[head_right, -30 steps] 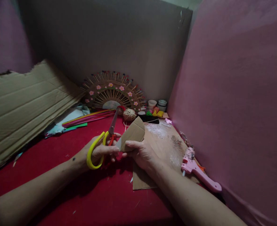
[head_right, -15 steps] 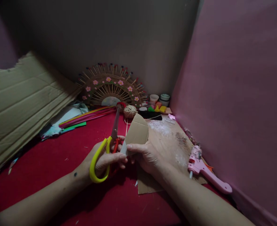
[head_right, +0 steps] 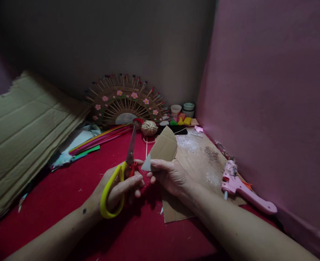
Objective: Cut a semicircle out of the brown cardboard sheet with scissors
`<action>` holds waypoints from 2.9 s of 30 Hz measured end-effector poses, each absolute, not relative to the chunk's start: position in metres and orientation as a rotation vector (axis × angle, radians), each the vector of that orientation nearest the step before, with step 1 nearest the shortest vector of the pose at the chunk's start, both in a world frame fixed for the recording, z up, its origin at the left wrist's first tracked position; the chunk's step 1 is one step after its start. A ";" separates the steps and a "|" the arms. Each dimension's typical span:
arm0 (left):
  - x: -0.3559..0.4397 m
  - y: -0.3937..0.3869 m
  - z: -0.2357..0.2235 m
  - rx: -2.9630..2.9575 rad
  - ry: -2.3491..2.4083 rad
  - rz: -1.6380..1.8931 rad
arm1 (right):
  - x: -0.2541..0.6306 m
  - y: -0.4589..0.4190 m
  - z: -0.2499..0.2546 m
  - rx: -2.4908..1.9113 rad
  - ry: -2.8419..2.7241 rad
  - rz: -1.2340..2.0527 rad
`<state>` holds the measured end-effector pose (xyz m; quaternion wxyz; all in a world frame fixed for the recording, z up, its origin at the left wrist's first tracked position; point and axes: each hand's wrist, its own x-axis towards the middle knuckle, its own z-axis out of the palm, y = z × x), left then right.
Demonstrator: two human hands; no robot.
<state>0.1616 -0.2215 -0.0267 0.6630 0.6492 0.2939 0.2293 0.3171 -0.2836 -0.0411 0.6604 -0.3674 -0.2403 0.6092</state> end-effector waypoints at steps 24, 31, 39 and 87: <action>0.163 -0.216 -0.026 1.450 0.847 0.617 | 0.302 -0.282 -0.050 -0.876 -0.648 1.388; 0.157 -0.213 -0.035 1.690 0.807 0.604 | 0.314 -0.278 -0.034 -0.799 -0.470 1.075; 0.154 -0.208 -0.042 1.840 0.828 0.594 | 0.323 -0.299 0.005 -0.956 -0.492 0.909; 0.161 -0.213 -0.027 1.294 0.672 0.762 | 0.310 -0.282 -0.038 -0.692 -0.111 1.327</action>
